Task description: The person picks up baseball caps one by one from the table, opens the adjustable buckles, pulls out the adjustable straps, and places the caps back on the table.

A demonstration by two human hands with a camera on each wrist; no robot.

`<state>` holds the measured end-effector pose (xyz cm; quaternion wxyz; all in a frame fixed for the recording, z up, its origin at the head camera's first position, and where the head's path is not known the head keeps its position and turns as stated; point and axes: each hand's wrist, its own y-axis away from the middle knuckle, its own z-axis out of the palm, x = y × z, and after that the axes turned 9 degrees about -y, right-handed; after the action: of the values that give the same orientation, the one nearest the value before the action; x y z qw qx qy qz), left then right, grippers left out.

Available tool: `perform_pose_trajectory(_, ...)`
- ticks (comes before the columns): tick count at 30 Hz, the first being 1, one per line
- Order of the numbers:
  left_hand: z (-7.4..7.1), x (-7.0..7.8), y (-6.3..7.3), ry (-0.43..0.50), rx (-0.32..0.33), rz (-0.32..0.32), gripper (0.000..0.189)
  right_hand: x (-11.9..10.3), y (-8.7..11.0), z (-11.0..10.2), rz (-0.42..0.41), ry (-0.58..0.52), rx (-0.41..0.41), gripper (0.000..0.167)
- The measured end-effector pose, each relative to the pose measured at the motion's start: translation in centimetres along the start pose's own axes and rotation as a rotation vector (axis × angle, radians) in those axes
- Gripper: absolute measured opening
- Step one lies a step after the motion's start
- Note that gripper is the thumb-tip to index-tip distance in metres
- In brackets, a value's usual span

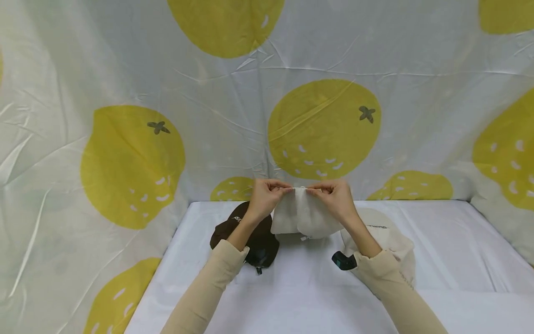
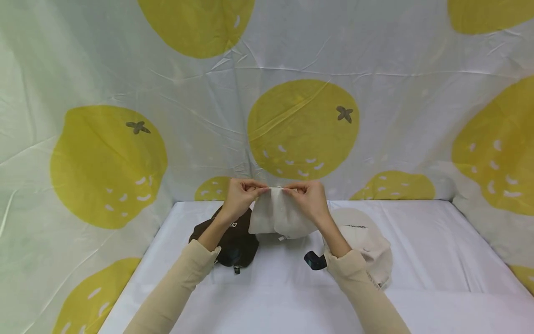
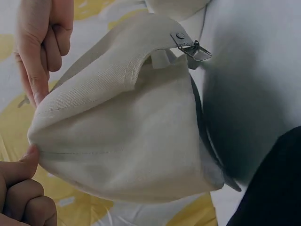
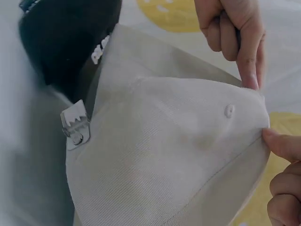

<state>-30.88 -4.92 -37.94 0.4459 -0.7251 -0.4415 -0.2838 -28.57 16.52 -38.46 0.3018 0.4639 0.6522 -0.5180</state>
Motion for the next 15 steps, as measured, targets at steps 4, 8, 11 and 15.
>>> perform_pose_trajectory(4,0.5,-1.1,1.1,-0.004,-0.034,-0.011,0.005,1.1,1.2,0.2,0.042,-0.010,-0.023,0.015)
perform_pose_trajectory(8,0.9,-1.9,2.2,-0.003,-0.061,-0.033,0.005,2.2,2.4,0.4,0.070,-0.015,-0.041,0.014)
perform_pose_trajectory(11,1.2,-2.5,2.9,-0.012,-0.073,-0.053,0.004,2.8,3.1,0.6,0.081,-0.016,-0.048,0.013)
perform_pose_trajectory(15,1.6,-3.3,3.7,-0.024,-0.085,-0.065,0.004,3.5,4.0,0.9,0.099,-0.025,-0.060,0.012)
